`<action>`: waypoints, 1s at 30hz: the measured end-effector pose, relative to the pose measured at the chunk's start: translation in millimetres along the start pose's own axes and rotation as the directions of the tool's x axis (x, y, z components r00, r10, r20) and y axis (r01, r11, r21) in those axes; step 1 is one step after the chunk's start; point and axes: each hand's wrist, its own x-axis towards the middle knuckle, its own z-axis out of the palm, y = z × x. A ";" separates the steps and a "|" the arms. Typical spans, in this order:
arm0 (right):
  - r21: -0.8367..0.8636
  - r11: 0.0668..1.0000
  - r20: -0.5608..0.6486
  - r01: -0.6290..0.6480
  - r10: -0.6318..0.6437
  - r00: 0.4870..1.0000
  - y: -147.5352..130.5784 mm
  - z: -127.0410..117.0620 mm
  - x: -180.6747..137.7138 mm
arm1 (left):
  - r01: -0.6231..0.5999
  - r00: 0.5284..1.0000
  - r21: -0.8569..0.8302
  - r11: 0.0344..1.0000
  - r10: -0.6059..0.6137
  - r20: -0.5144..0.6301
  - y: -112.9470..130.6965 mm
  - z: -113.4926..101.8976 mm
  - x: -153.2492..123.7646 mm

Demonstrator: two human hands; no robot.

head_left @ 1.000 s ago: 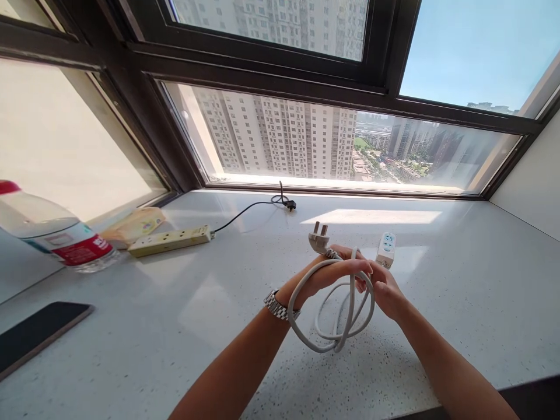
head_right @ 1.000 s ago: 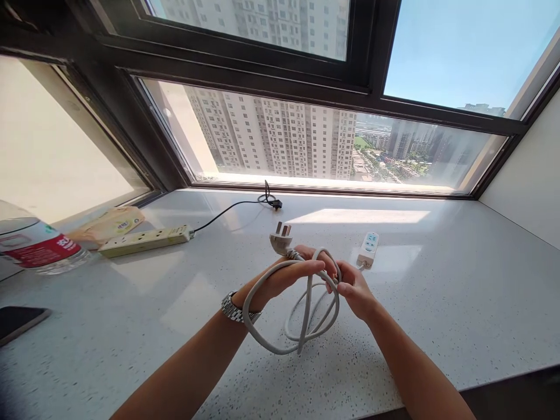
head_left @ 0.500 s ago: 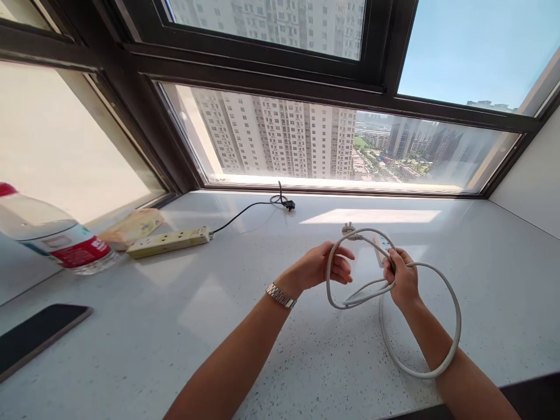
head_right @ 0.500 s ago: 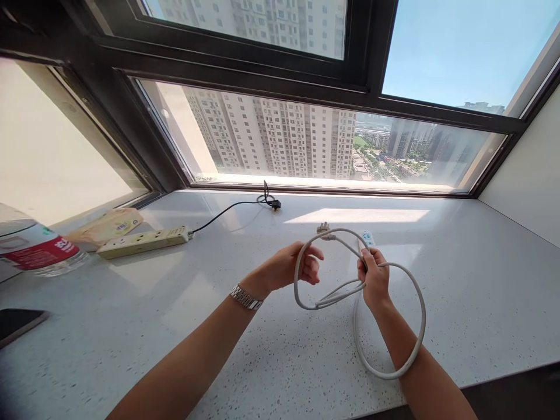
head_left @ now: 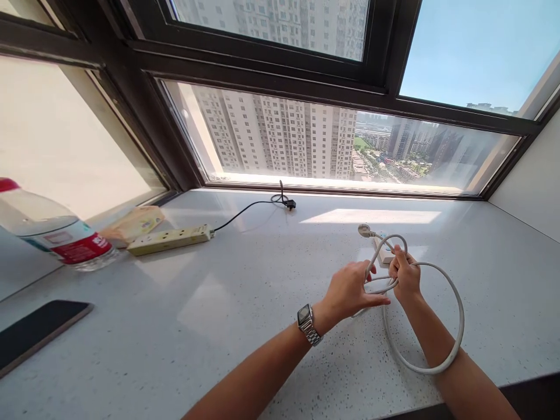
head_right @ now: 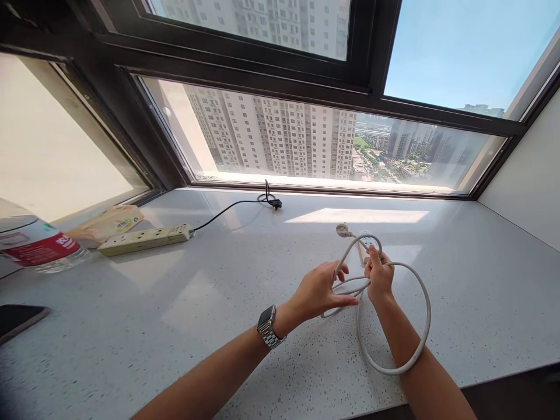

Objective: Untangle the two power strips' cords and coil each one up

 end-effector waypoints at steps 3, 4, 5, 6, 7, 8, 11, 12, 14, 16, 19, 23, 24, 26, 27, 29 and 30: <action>0.051 0.999 -0.015 -0.011 0.012 1.000 -0.6 0.5 -0.6 | 0.116 0.951 -0.135 0.984 -0.071 0.300 -6.3 0.1 1.9; 0.061 0.998 -0.011 -0.013 0.014 1.000 -1.3 0.3 -0.7 | 0.169 0.922 -0.188 0.967 -0.089 0.376 -6.6 -0.7 2.6; 0.070 0.997 -0.001 -0.022 0.022 1.000 -2.4 -0.3 -0.4 | 0.222 0.903 -0.248 0.943 -0.103 0.416 -6.4 -2.4 3.6; 0.076 0.996 0.022 -0.040 0.038 0.999 -3.8 -1.1 0.1 | 0.273 0.899 -0.326 0.905 -0.119 0.422 -5.8 -5.3 5.0; 0.082 0.994 0.056 -0.066 0.061 0.997 -5.4 -2.1 1.0 | 0.318 0.906 -0.429 0.845 -0.137 0.401 -5.0 -9.4 6.9; 0.086 0.992 0.095 -0.096 0.088 0.992 -6.9 -3.3 2.2 | 0.353 0.916 -0.551 0.756 -0.159 0.369 -4.4 -14.9 9.0; 0.086 0.979 0.181 -0.182 0.165 0.970 -9.2 -6.5 6.5 | 0.341 0.936 -0.850 0.401 -0.230 0.267 -3.9 -35.9 15.7; 0.082 0.975 0.192 -0.205 0.187 0.964 -9.0 -7.2 7.7 | 0.313 0.939 -0.897 0.313 -0.242 0.243 -4.3 -42.8 17.5; 0.065 0.968 0.206 -0.242 0.224 0.953 -7.4 -7.7 8.7 | 0.275 0.945 -0.934 0.226 -0.241 0.220 -6.0 -53.4 19.6; 0.036 0.969 0.229 -0.246 0.231 0.946 -5.3 -7.2 7.8 | 0.300 0.942 -0.930 0.212 -0.222 0.253 -8.4 -57.6 20.3; -0.028 0.987 0.274 -0.158 0.160 0.948 -4.2 -5.7 3.6 | 0.421 0.903 -0.868 0.265 -0.216 0.372 -12.3 -53.4 20.4; -0.075 0.997 0.319 -0.012 0.035 0.947 -5.1 -5.4 0.2 | 0.410 0.902 -0.825 0.388 -0.308 0.303 -16.5 -45.3 22.4; -0.071 0.997 0.315 0.004 0.018 0.949 -5.1 -5.8 0.5 | 0.361 0.913 -0.830 0.425 -0.342 0.222 -17.5 -44.9 23.2; -0.041 0.999 0.277 0.012 0.000 0.961 -4.7 -6.7 2.5 | 0.244 0.912 -0.834 0.495 -0.411 0.023 -19.4 -46.6 25.0; -0.017 1.000 0.246 0.007 -0.002 0.969 -4.4 -7.3 3.8 | 0.196 0.896 -0.832 0.520 -0.439 -0.063 -20.1 -48.3 25.7; 0.041 0.999 0.175 -0.010 0.003 0.985 -4.0 -8.3 6.5 | 0.143 0.872 -0.849 0.508 -0.470 -0.134 -20.8 -52.8 26.8; 0.070 0.997 0.143 -0.020 0.010 0.990 -4.2 -8.7 7.5 | 0.140 0.873 -0.871 0.472 -0.474 -0.116 -20.7 -55.1 27.1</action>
